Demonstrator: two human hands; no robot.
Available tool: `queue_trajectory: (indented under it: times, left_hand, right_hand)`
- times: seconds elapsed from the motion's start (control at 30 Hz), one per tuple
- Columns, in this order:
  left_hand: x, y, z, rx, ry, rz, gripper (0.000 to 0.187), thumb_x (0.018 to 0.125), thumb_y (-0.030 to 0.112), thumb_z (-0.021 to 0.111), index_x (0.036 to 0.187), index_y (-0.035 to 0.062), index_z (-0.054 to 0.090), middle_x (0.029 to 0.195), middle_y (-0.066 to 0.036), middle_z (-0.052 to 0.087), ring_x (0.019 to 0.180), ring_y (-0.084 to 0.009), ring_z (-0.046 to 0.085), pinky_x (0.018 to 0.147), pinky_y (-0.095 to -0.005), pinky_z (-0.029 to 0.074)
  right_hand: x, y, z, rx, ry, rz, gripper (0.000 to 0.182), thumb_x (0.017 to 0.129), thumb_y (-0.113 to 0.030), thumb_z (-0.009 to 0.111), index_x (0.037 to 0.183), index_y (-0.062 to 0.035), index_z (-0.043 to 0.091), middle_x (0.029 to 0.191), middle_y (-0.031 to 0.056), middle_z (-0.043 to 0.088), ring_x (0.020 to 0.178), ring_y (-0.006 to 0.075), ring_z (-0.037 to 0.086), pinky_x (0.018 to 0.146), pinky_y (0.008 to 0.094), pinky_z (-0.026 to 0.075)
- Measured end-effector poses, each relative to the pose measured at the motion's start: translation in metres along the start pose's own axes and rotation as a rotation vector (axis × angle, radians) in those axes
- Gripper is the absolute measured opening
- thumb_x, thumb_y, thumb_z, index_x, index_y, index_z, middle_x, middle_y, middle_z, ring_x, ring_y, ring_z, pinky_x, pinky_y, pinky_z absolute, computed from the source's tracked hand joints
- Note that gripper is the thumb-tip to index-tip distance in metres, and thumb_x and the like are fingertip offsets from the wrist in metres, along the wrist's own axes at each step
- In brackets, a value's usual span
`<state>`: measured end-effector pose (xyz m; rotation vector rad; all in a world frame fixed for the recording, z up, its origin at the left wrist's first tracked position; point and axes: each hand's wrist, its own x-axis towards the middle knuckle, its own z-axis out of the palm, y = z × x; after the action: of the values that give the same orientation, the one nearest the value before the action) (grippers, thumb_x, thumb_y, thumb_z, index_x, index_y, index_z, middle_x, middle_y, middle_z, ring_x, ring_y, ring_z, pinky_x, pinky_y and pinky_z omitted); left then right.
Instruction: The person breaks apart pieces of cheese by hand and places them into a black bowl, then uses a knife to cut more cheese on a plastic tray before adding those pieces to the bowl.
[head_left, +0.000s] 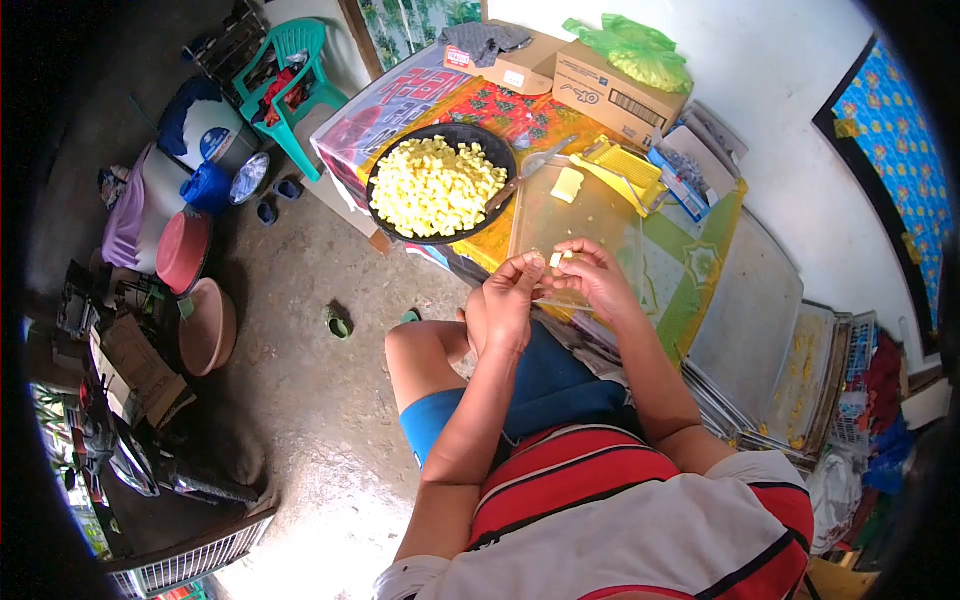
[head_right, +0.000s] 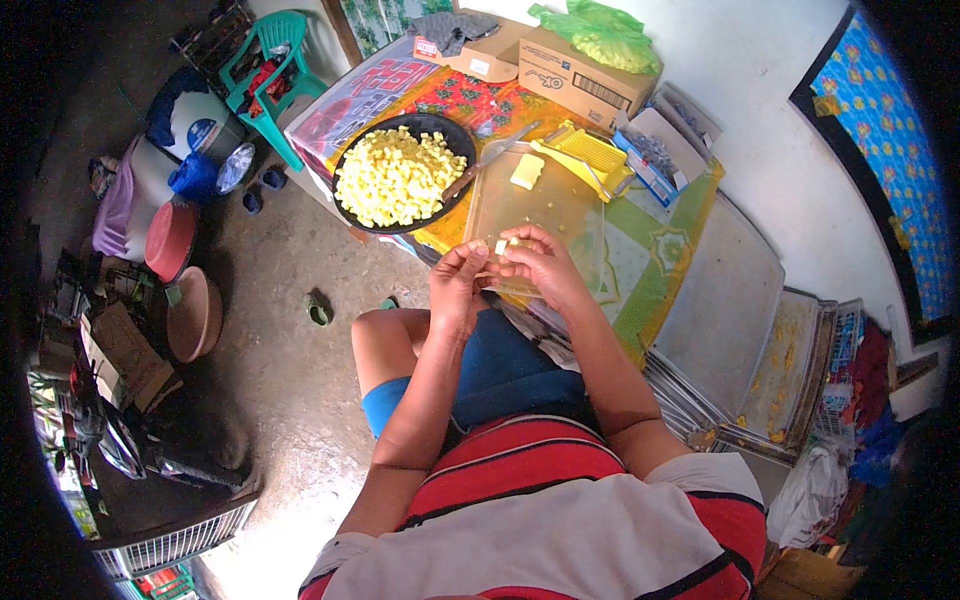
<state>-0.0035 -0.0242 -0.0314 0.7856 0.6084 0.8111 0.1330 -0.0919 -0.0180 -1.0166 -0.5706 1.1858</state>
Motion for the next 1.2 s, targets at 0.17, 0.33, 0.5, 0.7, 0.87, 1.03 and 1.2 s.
queue_trajectory:
  times: [0.17,0.33,0.5,0.7,0.87,1.03,1.2]
  left_hand:
    - [-0.002,0.001,0.004,0.049,-0.022,0.063,0.016,0.088,0.014,0.062,0.099,0.0020,0.061,0.083,-0.006,0.065,0.070,-0.0138,0.064,0.061,-0.0242,0.049]
    - [-0.007,0.005,0.008,0.081,-0.022,0.088,0.018,0.087,0.014,0.064,0.099,0.0012,0.062,0.085,-0.005,0.065,0.072,-0.0106,0.061,0.061,-0.0233,0.049]
    - [-0.009,0.006,0.009,0.161,0.034,0.102,0.018,0.086,0.013,0.065,0.099,0.0008,0.064,0.086,-0.003,0.065,0.072,-0.0082,0.058,0.062,-0.0225,0.048]
    - [-0.011,0.009,0.009,0.249,-0.055,0.133,0.020,0.085,0.013,0.066,0.101,0.0001,0.065,0.088,-0.003,0.065,0.073,-0.0068,0.057,0.063,-0.0217,0.047]
    - [-0.015,0.013,0.011,0.335,-0.073,0.174,0.020,0.086,0.013,0.066,0.101,0.0007,0.065,0.088,-0.002,0.065,0.073,-0.0069,0.056,0.063,-0.0215,0.046]
    - [-0.016,0.016,0.011,0.372,-0.067,0.193,0.019,0.086,0.013,0.066,0.100,0.0005,0.065,0.086,-0.001,0.064,0.070,-0.0060,0.054,0.062,-0.0209,0.045]
    - [-0.013,0.014,0.007,0.393,-0.096,0.261,0.017,0.086,0.013,0.065,0.096,-0.0005,0.065,0.080,0.001,0.061,0.067,-0.0055,0.051,0.062,-0.0210,0.044]
  right_hand:
    - [-0.004,-0.005,0.002,0.026,0.008,-0.006,0.025,0.084,0.001,0.058,0.108,0.0030,0.056,0.102,0.0111,0.058,0.087,0.0234,0.065,0.079,0.0321,0.055]
    - [-0.006,-0.007,0.006,-0.008,0.021,-0.026,0.025,0.082,0.001,0.062,0.107,0.0022,0.057,0.102,0.0095,0.058,0.085,0.0205,0.064,0.077,0.0310,0.055]
    - [-0.005,-0.005,0.000,-0.143,0.024,-0.128,0.024,0.079,0.001,0.065,0.102,0.0013,0.060,0.099,0.0054,0.059,0.078,0.0133,0.062,0.072,0.0257,0.052]
    - [-0.007,-0.005,-0.001,-0.225,-0.014,-0.190,0.023,0.078,0.001,0.067,0.100,0.0007,0.060,0.094,0.0040,0.061,0.076,0.0106,0.061,0.071,0.0235,0.051]
    - [-0.008,-0.007,0.002,-0.258,-0.021,-0.194,0.023,0.079,0.000,0.068,0.101,0.0004,0.060,0.094,0.0039,0.063,0.079,0.0097,0.061,0.072,0.0228,0.051]
    - [-0.009,-0.007,0.006,-0.274,-0.039,-0.237,0.022,0.079,0.002,0.067,0.101,0.0013,0.061,0.095,0.0043,0.063,0.082,0.0085,0.060,0.072,0.0222,0.050]
    - [-0.011,-0.009,0.009,-0.374,-0.063,-0.326,0.021,0.080,0.001,0.067,0.100,0.0015,0.062,0.096,0.0043,0.064,0.084,0.0077,0.059,0.073,0.0220,0.049]
